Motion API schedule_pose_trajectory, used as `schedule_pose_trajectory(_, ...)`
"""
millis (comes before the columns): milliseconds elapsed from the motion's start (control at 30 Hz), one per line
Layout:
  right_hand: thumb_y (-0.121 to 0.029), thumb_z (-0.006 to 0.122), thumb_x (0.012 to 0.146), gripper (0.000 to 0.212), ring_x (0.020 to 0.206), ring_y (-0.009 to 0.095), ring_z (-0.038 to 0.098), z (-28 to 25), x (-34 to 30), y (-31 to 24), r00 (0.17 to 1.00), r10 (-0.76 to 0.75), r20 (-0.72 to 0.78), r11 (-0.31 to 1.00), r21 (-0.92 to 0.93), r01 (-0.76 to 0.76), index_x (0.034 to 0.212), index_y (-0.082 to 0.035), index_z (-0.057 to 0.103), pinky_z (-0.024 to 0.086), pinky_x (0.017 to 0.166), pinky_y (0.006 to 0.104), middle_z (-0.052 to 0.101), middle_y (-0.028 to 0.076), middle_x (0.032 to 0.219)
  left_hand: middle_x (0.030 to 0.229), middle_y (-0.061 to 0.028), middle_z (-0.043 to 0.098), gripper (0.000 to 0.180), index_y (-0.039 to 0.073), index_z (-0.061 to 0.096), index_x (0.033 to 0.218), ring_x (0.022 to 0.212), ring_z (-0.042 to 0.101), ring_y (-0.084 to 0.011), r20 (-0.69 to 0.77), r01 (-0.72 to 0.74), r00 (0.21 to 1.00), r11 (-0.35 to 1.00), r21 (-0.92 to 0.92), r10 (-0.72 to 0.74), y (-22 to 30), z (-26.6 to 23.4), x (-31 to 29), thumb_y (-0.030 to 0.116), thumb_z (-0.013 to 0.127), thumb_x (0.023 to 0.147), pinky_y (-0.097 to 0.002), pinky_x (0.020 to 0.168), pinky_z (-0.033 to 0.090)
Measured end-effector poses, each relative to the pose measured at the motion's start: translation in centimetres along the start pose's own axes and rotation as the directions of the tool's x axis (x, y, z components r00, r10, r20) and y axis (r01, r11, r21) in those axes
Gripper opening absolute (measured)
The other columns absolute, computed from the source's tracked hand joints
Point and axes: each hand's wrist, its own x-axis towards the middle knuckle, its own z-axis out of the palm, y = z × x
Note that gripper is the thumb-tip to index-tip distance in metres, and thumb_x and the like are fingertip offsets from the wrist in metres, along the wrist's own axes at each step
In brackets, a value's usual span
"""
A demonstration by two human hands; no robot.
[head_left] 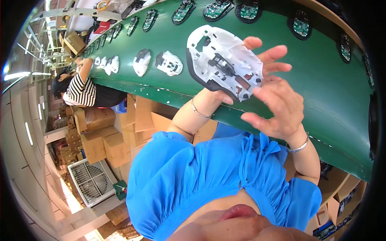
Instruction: The person assembles computer mouse casings along an assembly line by attaching side panels onto mouse casings by hand and placing the assembled casings onto the conveyor belt.
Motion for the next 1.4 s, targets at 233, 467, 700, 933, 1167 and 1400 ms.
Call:
schedule_pose_trajectory(233, -0.007, 0.077, 0.061, 0.037, 0.057, 0.018, 0.054, 0.5, -0.9, -0.5, 0.99, -0.088, 0.107, 0.986, -0.13, 0.102, 0.096, -0.002, 0.065, 0.045, 0.049, 0.0284, 0.052, 0.003, 0.069, 0.147, -0.0244, 0.023, 0.09, 0.015, 0.042, 0.131, 0.132, 0.031, -0.0379, 0.008, 0.016, 1.0, 0.993, -0.115, -0.015, -1.2, -0.1, -0.2, 0.025, 0.089, 0.055, -0.0447, 0.106, 0.028)
schedule_pose_trajectory(467, -0.008, 0.065, 0.067, 0.026, 0.06, 0.014, 0.055, -0.3, 0.3, 0.3, 0.972, -0.203, 0.12, 0.887, -0.398, 0.235, 0.092, -0.004, 0.065, 0.044, 0.051, 0.0248, 0.055, 0.002, 0.074, 0.143, -0.0259, 0.03, 0.088, 0.012, 0.023, 0.143, 0.13, 0.035, -0.0362, 0.023, 0.061, 0.998, 0.998, 0.009, -0.061, 0.3, -0.6, 0.1, 0.025, 0.076, 0.073, -0.0466, 0.106, 0.032)
schedule_pose_trajectory(700, -0.008, 0.064, 0.069, 0.021, 0.083, 0.023, 0.066, -6.3, 1.2, 2.8, 0.922, -0.155, 0.356, 0.837, -0.447, 0.314, 0.089, -0.001, 0.064, 0.055, 0.071, 0.0309, 0.056, 0.006, 0.078, 0.131, -0.0288, 0.043, 0.066, -0.006, 0.03, 0.138, 0.111, 0.054, -0.0414, -0.141, 0.434, 0.885, 0.896, -0.091, -0.443, 1.6, -1.2, -1.4, 0.027, 0.054, 0.086, -0.0441, 0.089, 0.051)
schedule_pose_trajectory(933, -0.013, 0.057, 0.077, 0.028, 0.094, 0.021, 0.063, -7.8, 1.0, 3.6, 0.756, -0.236, 0.611, 0.724, -0.408, 0.556, 0.103, -0.008, 0.064, 0.054, 0.081, 0.0283, 0.056, 0.004, 0.083, 0.114, -0.0296, 0.054, 0.08, 0.0, 0.037, 0.134, 0.098, 0.061, -0.0388, -0.131, 0.558, 0.749, 0.724, -0.405, -0.65, -0.2, -1.0, -1.9, 0.06, 0.05, 0.083, -0.0446, 0.079, 0.054)
schedule_pose_trajectory(1167, -0.005, 0.067, 0.068, 0.026, 0.068, 0.019, 0.062, -14.9, 8.5, 10.2, 0.955, -0.12, 0.27, 0.562, -0.775, 0.29, 0.092, -0.015, 0.066, 0.051, 0.052, 0.0288, 0.064, 0.003, 0.081, 0.113, -0.0229, 0.055, 0.07, 0.0, 0.038, 0.131, 0.099, 0.06, -0.0302, -0.3, 0.451, 0.813, 0.866, -0.218, -0.499, 0.0, -1.4, -2.3, 0.044, 0.064, 0.082, -0.0402, 0.081, 0.054)
schedule_pose_trajectory(1400, -0.005, 0.067, 0.073, 0.03, 0.08, 0.023, 0.061, -23.8, 12.7, 19.2, 0.799, 0.573, 0.179, 0.521, -0.833, -0.188, 0.103, -0.01, 0.065, 0.049, 0.073, 0.0336, 0.064, 0.007, 0.094, 0.115, -0.0231, 0.053, 0.068, 0.006, 0.037, 0.133, 0.1, 0.058, -0.0336, -0.382, 0.37, 0.808, 0.891, -0.262, -0.448, -0.5, -1.7, -2.7, 0.056, 0.047, 0.088, -0.0438, 0.082, 0.053)
